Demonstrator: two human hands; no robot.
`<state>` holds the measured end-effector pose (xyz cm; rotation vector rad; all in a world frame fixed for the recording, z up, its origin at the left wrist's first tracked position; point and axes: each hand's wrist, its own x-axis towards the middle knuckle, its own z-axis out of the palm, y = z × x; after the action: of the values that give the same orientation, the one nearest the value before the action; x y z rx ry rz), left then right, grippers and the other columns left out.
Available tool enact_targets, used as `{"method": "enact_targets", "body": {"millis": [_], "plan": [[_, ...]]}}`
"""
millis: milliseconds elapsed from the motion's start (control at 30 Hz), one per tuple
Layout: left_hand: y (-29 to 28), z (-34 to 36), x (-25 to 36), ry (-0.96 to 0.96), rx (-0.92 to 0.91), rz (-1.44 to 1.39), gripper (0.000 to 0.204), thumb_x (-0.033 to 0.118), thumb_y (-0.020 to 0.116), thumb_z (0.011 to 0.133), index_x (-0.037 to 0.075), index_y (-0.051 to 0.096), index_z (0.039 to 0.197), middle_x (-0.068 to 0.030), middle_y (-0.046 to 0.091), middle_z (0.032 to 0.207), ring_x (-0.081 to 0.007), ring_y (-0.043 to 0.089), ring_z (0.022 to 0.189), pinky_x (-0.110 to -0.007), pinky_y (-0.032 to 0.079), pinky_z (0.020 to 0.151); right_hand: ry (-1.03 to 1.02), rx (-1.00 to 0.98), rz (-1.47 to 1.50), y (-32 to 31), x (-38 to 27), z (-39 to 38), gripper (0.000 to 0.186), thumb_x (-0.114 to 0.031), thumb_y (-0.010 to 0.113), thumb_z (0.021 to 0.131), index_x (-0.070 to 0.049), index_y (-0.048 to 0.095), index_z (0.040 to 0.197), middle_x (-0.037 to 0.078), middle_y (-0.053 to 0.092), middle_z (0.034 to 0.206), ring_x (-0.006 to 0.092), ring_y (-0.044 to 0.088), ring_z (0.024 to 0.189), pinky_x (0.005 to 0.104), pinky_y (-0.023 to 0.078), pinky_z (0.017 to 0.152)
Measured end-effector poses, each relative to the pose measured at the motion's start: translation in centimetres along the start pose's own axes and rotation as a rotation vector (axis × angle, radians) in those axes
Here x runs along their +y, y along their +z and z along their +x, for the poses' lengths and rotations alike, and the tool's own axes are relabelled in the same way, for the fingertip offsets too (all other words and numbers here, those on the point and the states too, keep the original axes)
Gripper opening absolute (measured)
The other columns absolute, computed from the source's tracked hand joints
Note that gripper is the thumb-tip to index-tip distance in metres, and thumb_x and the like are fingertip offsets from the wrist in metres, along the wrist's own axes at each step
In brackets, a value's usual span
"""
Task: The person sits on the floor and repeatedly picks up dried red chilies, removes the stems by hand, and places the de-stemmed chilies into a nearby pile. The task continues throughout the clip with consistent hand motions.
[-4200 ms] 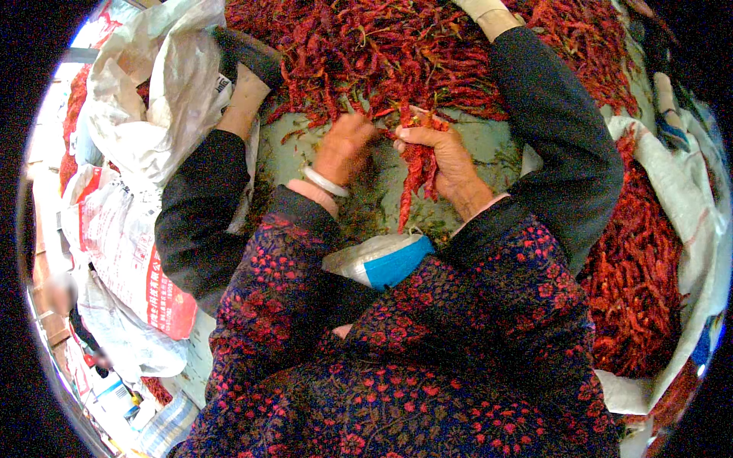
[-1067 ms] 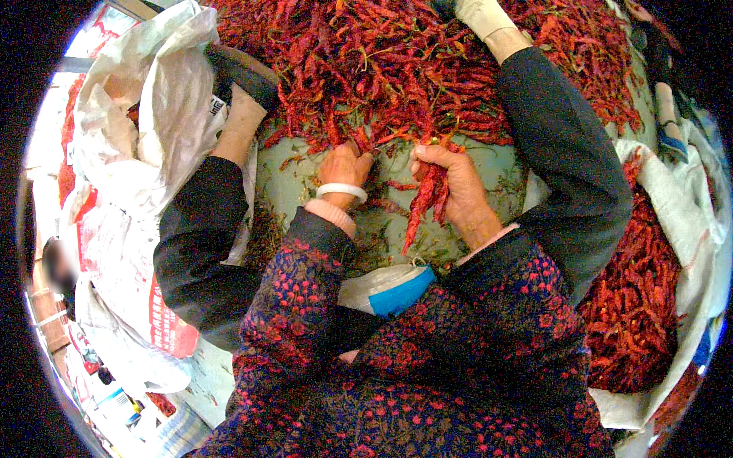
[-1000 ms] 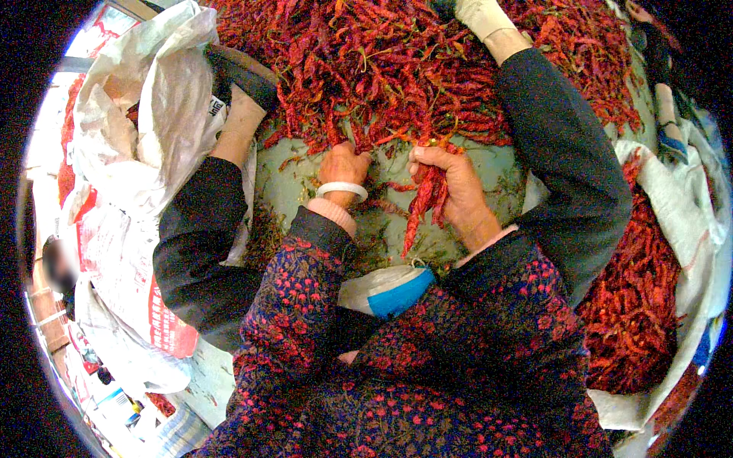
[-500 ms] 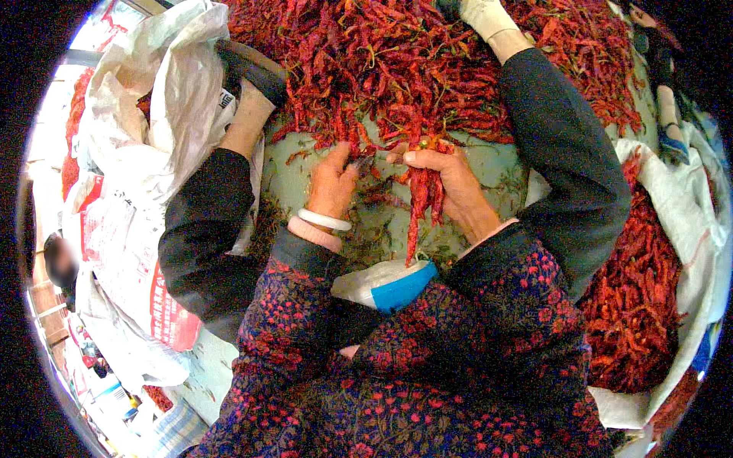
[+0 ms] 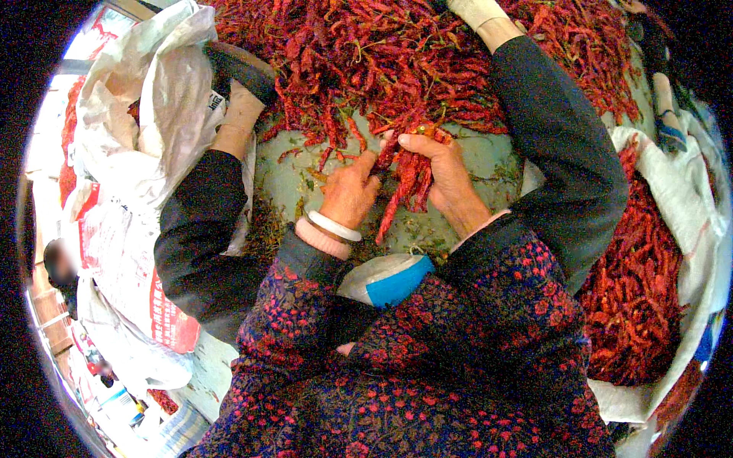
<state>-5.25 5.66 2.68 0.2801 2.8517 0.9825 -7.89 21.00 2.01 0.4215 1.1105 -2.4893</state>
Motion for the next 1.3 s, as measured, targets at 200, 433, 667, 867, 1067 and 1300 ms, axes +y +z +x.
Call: {"method": "enact_targets", "body": {"millis": [200, 433, 667, 867, 1067, 1300], "plan": [[-0.3, 0.1, -2.0, -0.288, -0.254, -0.968, 0.031, 0.005, 0.052, 0.077, 0.005, 0.057, 0.108, -0.0067, 0.062, 0.085, -0.0161, 0.059, 0.075, -0.027, 0.047, 0.064, 0.011, 0.065, 0.095, -0.5, -0.3, 0.0, 0.021, -0.012, 0.058, 0.078, 0.003, 0.06, 0.092, 0.014, 0.064, 0.088, 0.0208, 0.061, 0.083, 0.0327, 0.048, 0.078], [-1.7, 0.1, -1.6, -0.221, -0.24, -0.913, 0.03, -0.003, 0.046, 0.079, 0.002, 0.058, 0.106, -0.0049, 0.061, 0.085, -0.0119, 0.057, 0.074, -0.023, 0.045, 0.062, 0.036, -0.021, 0.118, -0.2, -0.6, -0.4, 0.024, -0.014, 0.056, 0.08, 0.002, 0.058, 0.098, 0.014, 0.062, 0.094, 0.0215, 0.06, 0.084, 0.0332, 0.048, 0.078], [-1.3, 0.0, -1.0, -0.008, -0.105, -0.473, 0.032, -0.007, 0.043, 0.07, -0.001, 0.059, 0.097, -0.0118, 0.063, 0.092, -0.0219, 0.059, 0.087, -0.029, 0.045, 0.079, 0.061, -0.082, 0.102, 1.0, -0.9, -0.8, 0.023, -0.005, 0.057, 0.077, 0.003, 0.057, 0.098, 0.014, 0.062, 0.093, 0.0207, 0.062, 0.082, 0.0322, 0.05, 0.077], [-1.6, 0.0, 0.6, -0.069, -0.052, -0.393, 0.028, -0.006, 0.043, 0.07, -0.003, 0.058, 0.094, -0.015, 0.063, 0.091, -0.0264, 0.06, 0.086, -0.032, 0.045, 0.079, -0.079, -0.06, -0.099, 1.2, -0.2, -0.7, 0.02, -0.002, 0.058, 0.075, 0.002, 0.059, 0.094, 0.012, 0.063, 0.086, 0.0196, 0.062, 0.077, 0.0326, 0.052, 0.072], [-0.9, 0.0, 0.9, -0.223, -0.092, -0.815, 0.028, -0.007, 0.039, 0.074, -0.001, 0.056, 0.095, -0.0098, 0.062, 0.083, -0.0184, 0.059, 0.073, -0.028, 0.046, 0.063, -0.027, 0.064, 0.001, 0.4, -0.3, -0.6, 0.017, -0.007, 0.059, 0.075, 0.001, 0.059, 0.091, 0.01, 0.063, 0.079, 0.0194, 0.062, 0.071, 0.0317, 0.052, 0.066], [-1.6, -0.2, 1.0, -0.213, -0.175, -1.011, 0.036, -0.01, 0.035, 0.071, 0.002, 0.051, 0.101, -0.0055, 0.055, 0.076, -0.0129, 0.056, 0.069, -0.024, 0.042, 0.054, 0.084, 0.027, 0.115, 0.0, -0.7, -0.8, 0.022, -0.016, 0.059, 0.077, 0.001, 0.059, 0.092, 0.01, 0.063, 0.083, 0.0189, 0.061, 0.073, 0.0312, 0.052, 0.065]]}}
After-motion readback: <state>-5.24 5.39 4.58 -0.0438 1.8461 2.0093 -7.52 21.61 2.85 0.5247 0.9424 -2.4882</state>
